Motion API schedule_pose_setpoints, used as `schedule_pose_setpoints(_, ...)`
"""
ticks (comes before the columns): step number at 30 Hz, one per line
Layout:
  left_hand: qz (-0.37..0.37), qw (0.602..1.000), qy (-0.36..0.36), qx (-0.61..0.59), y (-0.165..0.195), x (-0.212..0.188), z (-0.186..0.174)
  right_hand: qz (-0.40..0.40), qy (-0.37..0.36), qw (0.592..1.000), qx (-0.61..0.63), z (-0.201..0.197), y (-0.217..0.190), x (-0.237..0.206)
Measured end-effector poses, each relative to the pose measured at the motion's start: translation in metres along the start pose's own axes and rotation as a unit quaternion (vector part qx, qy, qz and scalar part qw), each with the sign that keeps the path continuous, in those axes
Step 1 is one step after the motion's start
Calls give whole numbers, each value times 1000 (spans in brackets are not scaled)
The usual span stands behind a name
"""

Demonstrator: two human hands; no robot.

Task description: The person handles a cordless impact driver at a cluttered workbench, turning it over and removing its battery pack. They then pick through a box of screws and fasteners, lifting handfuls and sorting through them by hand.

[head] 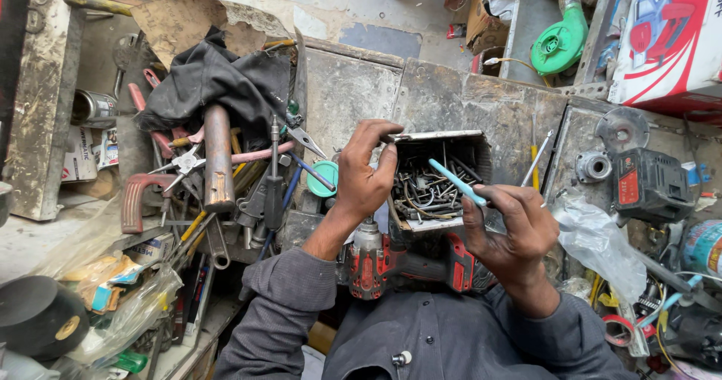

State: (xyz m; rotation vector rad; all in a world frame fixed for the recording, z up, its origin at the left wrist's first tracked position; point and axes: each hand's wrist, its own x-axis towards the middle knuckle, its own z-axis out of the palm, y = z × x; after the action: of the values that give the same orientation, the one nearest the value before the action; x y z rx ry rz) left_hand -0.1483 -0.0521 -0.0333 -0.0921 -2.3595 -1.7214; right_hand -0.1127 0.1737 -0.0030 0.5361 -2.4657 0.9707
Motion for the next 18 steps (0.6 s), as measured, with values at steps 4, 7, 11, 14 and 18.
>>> schedule_pose_setpoints(4, 135, 982, -117, 60, 1, 1, -5, -16, -33, 999, -2, 12, -7, 15)
schedule_pose_setpoints(7, 177, 967, -153, 100, -1, -1, 2, 0, -96, 995, 38, 21, -2, 23)
schedule_pose_setpoints(11, 114, 979, -118, 125, -10, -1, 8, 62, -119, 984, 116, 22, 11, 24)
schedule_pose_setpoints(14, 71, 985, -86, 132, -17, -2, 1, 149, -66, 980, 112, 10, 28, 22)
schedule_pose_setpoints(18, 1, 992, -81, 101, -22, -2, 0, 170, -91, 980, 45, -2, 43, 15)
